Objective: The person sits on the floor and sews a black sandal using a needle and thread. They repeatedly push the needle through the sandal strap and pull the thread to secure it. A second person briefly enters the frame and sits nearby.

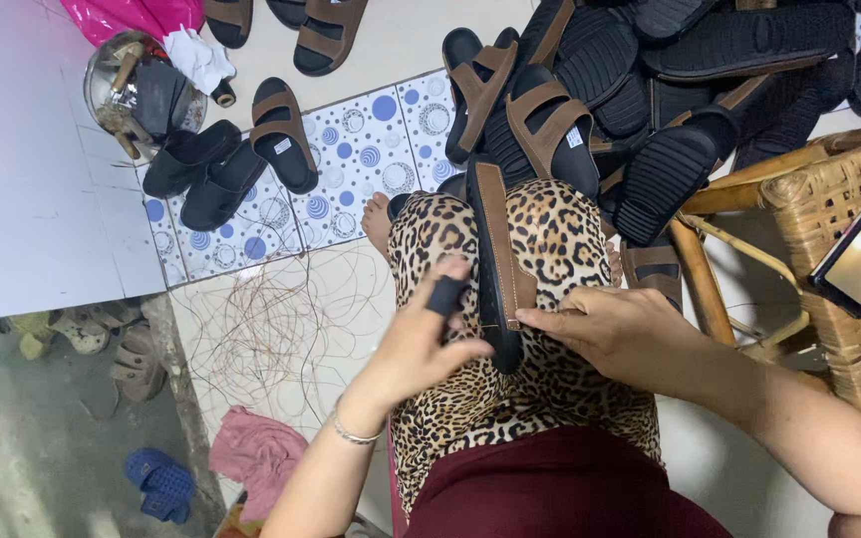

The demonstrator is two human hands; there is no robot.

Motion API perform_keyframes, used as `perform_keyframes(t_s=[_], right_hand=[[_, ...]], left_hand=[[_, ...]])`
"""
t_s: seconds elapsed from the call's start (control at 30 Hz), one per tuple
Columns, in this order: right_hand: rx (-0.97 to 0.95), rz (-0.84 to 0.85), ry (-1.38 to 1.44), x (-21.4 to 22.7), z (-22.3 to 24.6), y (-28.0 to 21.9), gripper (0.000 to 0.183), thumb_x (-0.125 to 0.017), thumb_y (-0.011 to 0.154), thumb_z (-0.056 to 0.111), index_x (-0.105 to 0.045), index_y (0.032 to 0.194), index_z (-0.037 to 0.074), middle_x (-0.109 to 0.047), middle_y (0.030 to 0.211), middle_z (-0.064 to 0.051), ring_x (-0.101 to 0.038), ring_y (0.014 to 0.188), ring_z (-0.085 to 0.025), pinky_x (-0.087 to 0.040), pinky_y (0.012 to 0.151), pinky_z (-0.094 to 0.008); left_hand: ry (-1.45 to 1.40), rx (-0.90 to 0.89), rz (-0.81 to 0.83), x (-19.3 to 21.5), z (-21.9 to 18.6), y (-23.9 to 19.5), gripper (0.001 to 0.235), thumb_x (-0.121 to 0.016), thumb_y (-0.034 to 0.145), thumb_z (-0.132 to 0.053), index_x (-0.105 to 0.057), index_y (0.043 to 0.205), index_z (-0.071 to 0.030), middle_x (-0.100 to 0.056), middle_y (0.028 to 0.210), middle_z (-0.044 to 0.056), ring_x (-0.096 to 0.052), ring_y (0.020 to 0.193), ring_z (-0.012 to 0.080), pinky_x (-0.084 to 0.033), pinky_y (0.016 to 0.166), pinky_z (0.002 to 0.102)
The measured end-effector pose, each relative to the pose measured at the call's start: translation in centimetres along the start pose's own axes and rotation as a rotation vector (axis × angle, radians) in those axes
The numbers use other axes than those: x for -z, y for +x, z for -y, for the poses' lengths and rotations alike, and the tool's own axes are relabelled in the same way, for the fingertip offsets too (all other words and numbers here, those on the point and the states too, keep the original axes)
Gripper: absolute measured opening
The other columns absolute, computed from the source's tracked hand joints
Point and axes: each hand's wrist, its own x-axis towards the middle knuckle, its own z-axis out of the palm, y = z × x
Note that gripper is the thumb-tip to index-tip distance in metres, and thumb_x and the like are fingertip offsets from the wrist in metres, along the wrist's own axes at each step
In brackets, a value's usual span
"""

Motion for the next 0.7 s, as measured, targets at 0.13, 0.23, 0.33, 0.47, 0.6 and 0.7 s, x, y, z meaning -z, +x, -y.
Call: perform_keyframes(t_s=[0.13,0.23,0.33,0.47,0.6,0.7], right_hand=[[0.064,-0.001,-0.168,-1.2,-0.8,-0.8,0.027,-0.054,0.099,0.025,-0.069,0.119,0.035,-0.054,0.078,0.001,-0.054,0.05,-0.02,-0.046,0.044,-0.031],[0.08,0.026,-0.285,-0.9,-0.5,-0.6,0.031,-0.051,0.098,0.026,-0.063,0.123,0.04,-0.055,0.083,0.004,-0.051,0.048,-0.015,-0.045,0.045,-0.031],[0.049,0.069,-0.243,0.7,0.5,0.6,0.031,-0.047,0.102,0.013,-0.066,0.125,0.021,-0.056,0.083,-0.004,-0.047,0.05,-0.018,-0.044,0.054,-0.028],[0.044,0.472,-0.3,1.6,0.5,1.3,0.048,-0.054,0.096,0.014,-0.056,0.141,0.032,-0.058,0.082,-0.003,-0.055,0.047,-0.015,-0.047,0.047,-0.03],[0.11,0.305,-0.333,0.8,1.5,0.9,0.04,-0.053,0.094,0.008,-0.066,0.131,0.018,-0.052,0.068,-0.005,-0.045,0.039,-0.014,-0.038,0.04,-0.028],[0.178,0.225,-0.324,-0.8,0.5,0.3,0.041,-0.052,0.095,0.007,-0.066,0.132,0.018,-0.051,0.07,-0.006,-0.044,0.039,-0.015,-0.037,0.039,-0.028]], left_hand=[[0.226,-0.109,0.154,-1.1,2.2,0.7,0.102,-0.085,0.078,-0.033,-0.029,0.155,0.003,-0.029,0.157,0.04,-0.061,0.105,0.0614,-0.055,0.086,0.065],[0.268,-0.18,0.105,-1.7,3.6,0.5,0.1,-0.084,0.079,-0.036,-0.03,0.156,0.001,-0.034,0.156,0.036,-0.063,0.103,0.0572,-0.057,0.083,0.063],[0.303,-0.239,0.046,-2.0,4.1,0.5,0.1,-0.084,0.079,-0.039,-0.033,0.156,-0.001,-0.038,0.157,0.032,-0.064,0.107,0.0531,-0.059,0.083,0.058],[0.417,-0.279,0.002,-2.7,5.0,0.6,0.1,-0.082,0.078,-0.046,-0.036,0.156,-0.003,-0.04,0.157,0.03,-0.069,0.098,0.0489,-0.06,0.077,0.055],[0.495,-0.305,-0.069,-3.6,6.7,0.5,0.102,-0.081,0.077,-0.054,-0.037,0.156,-0.006,-0.044,0.156,0.025,-0.072,0.088,0.0433,-0.062,0.073,0.048],[0.522,-0.329,-0.108,-4.2,7.8,0.3,0.105,-0.081,0.075,-0.056,-0.039,0.155,-0.004,-0.046,0.155,0.026,-0.074,0.087,0.0412,-0.062,0.07,0.045]])
